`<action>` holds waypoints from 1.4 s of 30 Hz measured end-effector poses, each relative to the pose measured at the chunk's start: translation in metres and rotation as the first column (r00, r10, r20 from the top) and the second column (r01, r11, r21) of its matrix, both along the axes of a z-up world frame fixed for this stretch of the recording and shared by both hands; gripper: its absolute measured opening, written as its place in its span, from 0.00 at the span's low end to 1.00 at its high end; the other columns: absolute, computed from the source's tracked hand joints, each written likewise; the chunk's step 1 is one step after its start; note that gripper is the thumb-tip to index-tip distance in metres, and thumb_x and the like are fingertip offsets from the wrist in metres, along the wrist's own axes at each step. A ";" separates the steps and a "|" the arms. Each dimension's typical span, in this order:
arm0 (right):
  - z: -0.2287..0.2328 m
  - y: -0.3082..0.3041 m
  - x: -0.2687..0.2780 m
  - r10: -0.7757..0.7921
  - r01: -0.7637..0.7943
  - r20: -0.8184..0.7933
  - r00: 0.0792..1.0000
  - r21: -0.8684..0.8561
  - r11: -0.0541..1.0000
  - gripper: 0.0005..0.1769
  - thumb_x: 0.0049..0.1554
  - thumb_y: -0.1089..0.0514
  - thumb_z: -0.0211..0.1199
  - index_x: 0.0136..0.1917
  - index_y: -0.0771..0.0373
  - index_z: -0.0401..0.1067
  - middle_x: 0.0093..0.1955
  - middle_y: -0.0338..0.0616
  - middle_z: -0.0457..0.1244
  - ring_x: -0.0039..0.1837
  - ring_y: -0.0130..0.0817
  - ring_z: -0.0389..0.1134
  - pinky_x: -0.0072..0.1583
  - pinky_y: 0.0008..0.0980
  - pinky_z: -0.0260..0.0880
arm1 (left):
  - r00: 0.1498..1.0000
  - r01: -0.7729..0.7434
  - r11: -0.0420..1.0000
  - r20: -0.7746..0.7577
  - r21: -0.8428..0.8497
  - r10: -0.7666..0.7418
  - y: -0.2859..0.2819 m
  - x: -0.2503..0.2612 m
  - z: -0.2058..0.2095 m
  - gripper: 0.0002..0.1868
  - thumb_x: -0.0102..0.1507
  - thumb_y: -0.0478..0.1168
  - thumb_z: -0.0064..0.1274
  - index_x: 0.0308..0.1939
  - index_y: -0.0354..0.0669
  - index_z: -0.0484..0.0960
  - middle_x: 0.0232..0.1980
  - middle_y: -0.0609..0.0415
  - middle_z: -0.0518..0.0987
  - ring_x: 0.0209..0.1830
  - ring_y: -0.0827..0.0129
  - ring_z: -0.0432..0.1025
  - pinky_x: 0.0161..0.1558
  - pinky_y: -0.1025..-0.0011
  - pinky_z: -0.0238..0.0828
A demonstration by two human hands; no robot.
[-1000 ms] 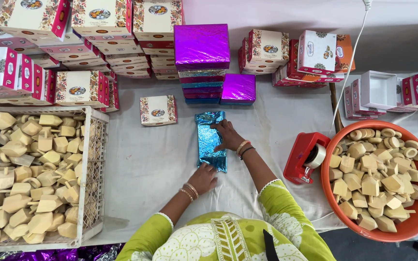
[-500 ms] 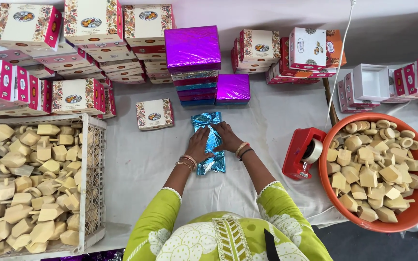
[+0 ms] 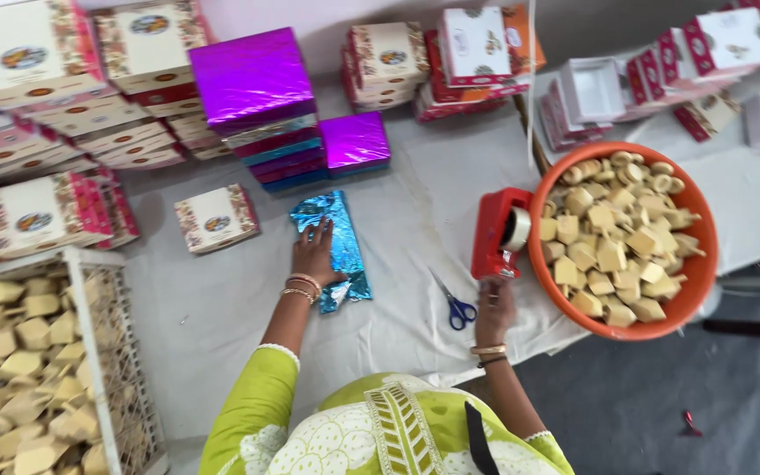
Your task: The person wraps small boxes in shiny metallic foil, using a tape dispenser to secure the edges. They place the wrapped boxes into a stack and then open a new box to fill it with wooden pieces before wrapping it.
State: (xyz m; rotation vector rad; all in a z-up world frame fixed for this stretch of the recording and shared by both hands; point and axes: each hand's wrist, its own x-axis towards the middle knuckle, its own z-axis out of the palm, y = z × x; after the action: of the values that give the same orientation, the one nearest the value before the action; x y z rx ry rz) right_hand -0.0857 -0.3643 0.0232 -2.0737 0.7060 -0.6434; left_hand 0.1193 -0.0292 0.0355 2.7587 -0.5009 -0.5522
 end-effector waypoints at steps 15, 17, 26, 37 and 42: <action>0.038 -0.072 0.023 -0.132 -0.031 -0.400 0.907 -0.375 0.926 0.14 0.57 0.48 0.70 0.47 0.61 0.79 0.42 0.50 0.66 0.46 0.50 0.68 0.49 0.49 0.67 | 0.999 -0.025 0.999 -0.027 -0.019 0.024 0.001 0.001 -0.001 0.74 0.36 0.54 0.80 0.80 0.51 0.50 0.84 0.58 0.47 0.79 0.52 0.47 0.73 0.53 0.53; 0.042 -0.071 0.025 -0.147 0.049 -0.412 0.899 -0.239 0.970 0.13 0.57 0.49 0.69 0.48 0.59 0.79 0.41 0.48 0.68 0.45 0.47 0.69 0.50 0.47 0.68 | 0.999 -0.025 1.000 -0.028 -0.017 0.025 0.000 0.001 -0.001 0.75 0.36 0.54 0.81 0.80 0.51 0.50 0.84 0.58 0.47 0.80 0.53 0.47 0.73 0.54 0.53; 0.012 -0.082 0.021 -0.152 0.141 -0.133 0.979 -0.089 0.986 0.08 0.61 0.58 0.67 0.45 0.66 0.74 0.40 0.46 0.68 0.39 0.36 0.69 0.46 0.38 0.70 | 0.999 -0.028 1.000 -0.031 -0.004 0.028 0.000 0.001 0.002 0.75 0.35 0.55 0.81 0.80 0.52 0.50 0.84 0.59 0.46 0.80 0.53 0.47 0.73 0.54 0.53; -0.060 -0.080 0.006 -0.265 0.125 0.157 0.951 0.592 0.796 0.13 0.61 0.71 0.60 0.55 0.67 0.59 0.40 0.46 0.64 0.35 0.30 0.66 0.38 0.27 0.70 | 0.998 -0.039 0.999 -0.054 0.010 0.040 -0.001 0.001 0.006 0.76 0.35 0.55 0.81 0.80 0.53 0.49 0.84 0.61 0.46 0.80 0.55 0.47 0.74 0.55 0.52; -0.081 -0.075 0.004 -0.398 0.179 0.124 0.909 0.746 0.642 0.13 0.61 0.69 0.61 0.54 0.66 0.59 0.43 0.45 0.65 0.38 0.32 0.68 0.43 0.29 0.75 | 0.998 -0.044 0.999 -0.049 0.001 0.044 -0.001 0.001 0.005 0.75 0.35 0.55 0.81 0.80 0.54 0.50 0.84 0.60 0.46 0.80 0.54 0.47 0.74 0.54 0.52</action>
State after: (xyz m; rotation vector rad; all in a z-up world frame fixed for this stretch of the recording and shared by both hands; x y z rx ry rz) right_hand -0.0820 -0.4394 -0.0574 -1.1060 0.9536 -0.6743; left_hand 0.1206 -0.0304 0.0403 2.7415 -0.4279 -0.6074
